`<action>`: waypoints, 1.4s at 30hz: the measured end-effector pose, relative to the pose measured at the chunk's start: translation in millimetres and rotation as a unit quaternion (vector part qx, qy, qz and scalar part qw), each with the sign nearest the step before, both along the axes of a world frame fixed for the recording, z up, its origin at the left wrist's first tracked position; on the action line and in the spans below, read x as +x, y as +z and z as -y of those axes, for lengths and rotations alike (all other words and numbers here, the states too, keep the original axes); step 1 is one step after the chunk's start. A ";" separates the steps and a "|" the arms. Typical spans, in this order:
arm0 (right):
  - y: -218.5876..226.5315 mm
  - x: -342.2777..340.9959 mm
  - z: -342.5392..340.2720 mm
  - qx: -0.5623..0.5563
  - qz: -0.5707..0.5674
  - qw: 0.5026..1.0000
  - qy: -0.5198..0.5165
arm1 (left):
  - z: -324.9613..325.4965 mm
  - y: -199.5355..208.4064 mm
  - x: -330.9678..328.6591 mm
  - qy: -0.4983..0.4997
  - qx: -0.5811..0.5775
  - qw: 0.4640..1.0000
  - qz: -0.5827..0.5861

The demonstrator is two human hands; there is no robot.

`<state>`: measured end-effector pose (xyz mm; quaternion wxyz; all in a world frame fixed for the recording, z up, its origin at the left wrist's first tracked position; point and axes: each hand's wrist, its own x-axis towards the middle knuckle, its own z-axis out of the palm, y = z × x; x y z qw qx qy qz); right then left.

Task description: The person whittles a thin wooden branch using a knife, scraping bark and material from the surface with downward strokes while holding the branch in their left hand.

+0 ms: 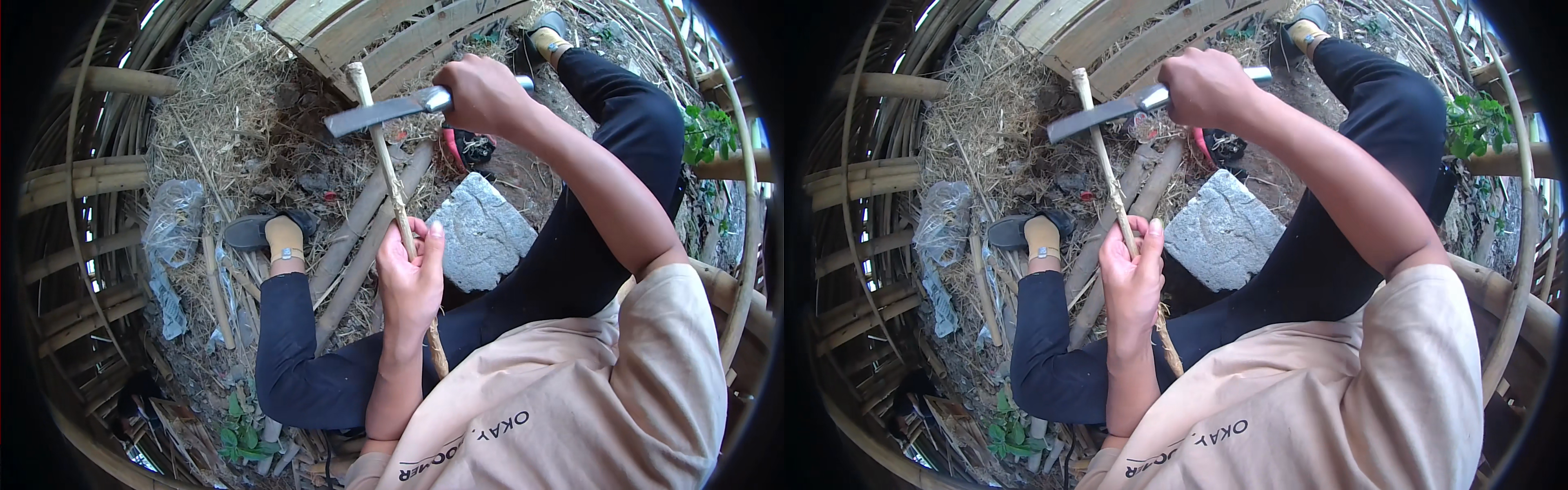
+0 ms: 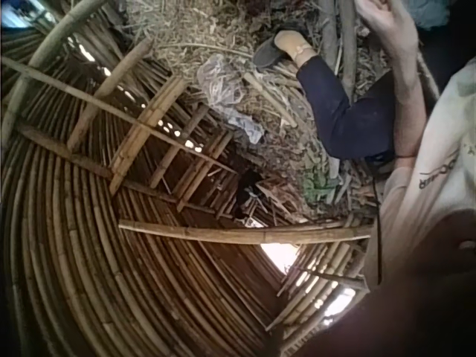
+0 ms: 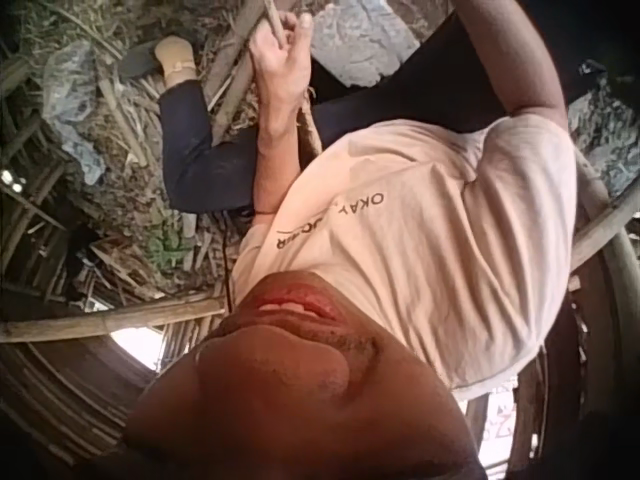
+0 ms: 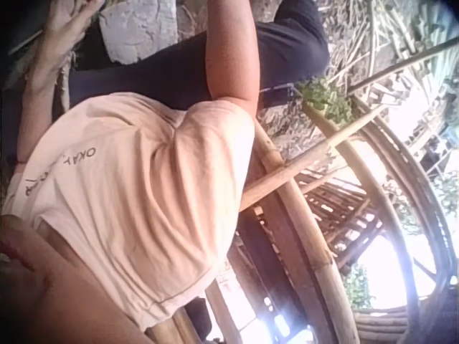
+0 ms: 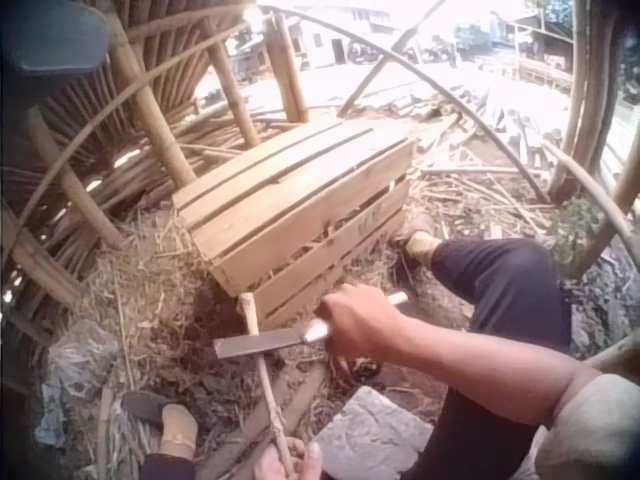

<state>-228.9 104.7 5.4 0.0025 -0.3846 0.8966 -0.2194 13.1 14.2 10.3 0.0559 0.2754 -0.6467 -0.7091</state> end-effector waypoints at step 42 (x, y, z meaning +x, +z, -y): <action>2.8 47.3 4.6 0.035 0.055 0.990 0.125 | 21.7 -18.3 -9.5 0.040 0.048 0.998 0.009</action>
